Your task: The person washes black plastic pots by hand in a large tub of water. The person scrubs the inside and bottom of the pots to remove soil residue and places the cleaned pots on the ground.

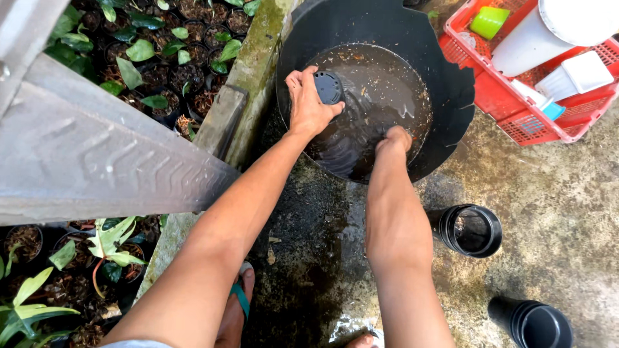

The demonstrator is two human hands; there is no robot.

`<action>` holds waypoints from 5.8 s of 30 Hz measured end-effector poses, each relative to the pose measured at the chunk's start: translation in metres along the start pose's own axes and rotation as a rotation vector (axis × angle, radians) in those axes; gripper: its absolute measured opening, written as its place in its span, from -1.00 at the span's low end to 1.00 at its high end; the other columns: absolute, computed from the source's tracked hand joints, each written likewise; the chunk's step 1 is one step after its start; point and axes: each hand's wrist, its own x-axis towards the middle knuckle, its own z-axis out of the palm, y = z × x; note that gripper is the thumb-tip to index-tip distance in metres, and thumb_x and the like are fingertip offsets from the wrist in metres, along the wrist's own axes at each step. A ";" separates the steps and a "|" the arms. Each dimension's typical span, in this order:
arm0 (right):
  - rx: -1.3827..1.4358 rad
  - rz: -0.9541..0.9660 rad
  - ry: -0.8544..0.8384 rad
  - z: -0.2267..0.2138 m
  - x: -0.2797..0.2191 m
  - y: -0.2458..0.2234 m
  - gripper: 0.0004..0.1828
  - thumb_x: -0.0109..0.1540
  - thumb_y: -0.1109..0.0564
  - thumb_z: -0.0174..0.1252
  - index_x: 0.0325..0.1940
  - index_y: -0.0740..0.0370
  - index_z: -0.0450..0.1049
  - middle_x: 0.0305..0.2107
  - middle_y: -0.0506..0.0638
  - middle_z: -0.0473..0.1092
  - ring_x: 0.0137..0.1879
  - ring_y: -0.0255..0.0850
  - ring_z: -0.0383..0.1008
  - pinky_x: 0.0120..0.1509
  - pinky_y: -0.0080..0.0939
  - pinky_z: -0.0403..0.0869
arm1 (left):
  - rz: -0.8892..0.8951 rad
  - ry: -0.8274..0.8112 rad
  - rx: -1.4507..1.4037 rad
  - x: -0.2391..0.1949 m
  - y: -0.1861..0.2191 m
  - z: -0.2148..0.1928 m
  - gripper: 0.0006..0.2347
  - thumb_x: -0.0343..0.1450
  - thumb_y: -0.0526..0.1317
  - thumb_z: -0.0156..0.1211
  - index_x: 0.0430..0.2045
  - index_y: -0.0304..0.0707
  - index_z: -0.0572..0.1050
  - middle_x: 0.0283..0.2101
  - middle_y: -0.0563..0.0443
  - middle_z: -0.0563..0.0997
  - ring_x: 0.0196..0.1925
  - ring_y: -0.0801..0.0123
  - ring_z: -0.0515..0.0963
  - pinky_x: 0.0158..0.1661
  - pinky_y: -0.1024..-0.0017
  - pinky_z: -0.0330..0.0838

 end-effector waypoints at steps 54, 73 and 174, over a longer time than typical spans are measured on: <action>0.049 0.059 -0.033 -0.056 -0.027 0.017 -0.78 0.30 0.20 -0.02 -0.10 0.21 0.54 -0.36 0.04 0.48 -0.34 -0.15 0.24 -0.13 -0.09 0.21 | -0.333 -0.083 -0.173 -0.002 0.004 -0.008 -0.40 0.31 0.04 0.36 0.27 0.06 0.31 0.24 -0.24 0.37 0.33 0.03 0.38 0.31 0.17 0.26; 0.020 0.037 -0.323 -0.020 -0.093 -0.039 -0.69 0.31 0.01 0.05 0.11 0.11 0.41 -0.24 0.03 0.47 -0.28 -0.13 0.53 -0.27 -0.12 0.51 | -0.464 -0.020 -0.401 0.012 -0.004 -0.015 -0.37 0.27 0.09 0.28 0.24 -0.13 0.39 0.19 -0.19 0.57 0.23 0.14 0.59 0.19 0.29 0.43; 0.002 -1.441 -0.711 -0.229 -0.327 -0.151 -0.48 0.38 0.47 0.08 0.43 0.34 0.31 0.21 0.07 0.32 0.39 -0.24 0.39 0.52 -0.26 0.40 | 0.610 -0.282 -0.642 -0.076 0.131 -0.032 -0.32 0.37 -0.18 0.49 0.25 -0.21 0.07 0.10 -0.15 0.27 0.23 0.19 0.32 0.34 0.19 0.32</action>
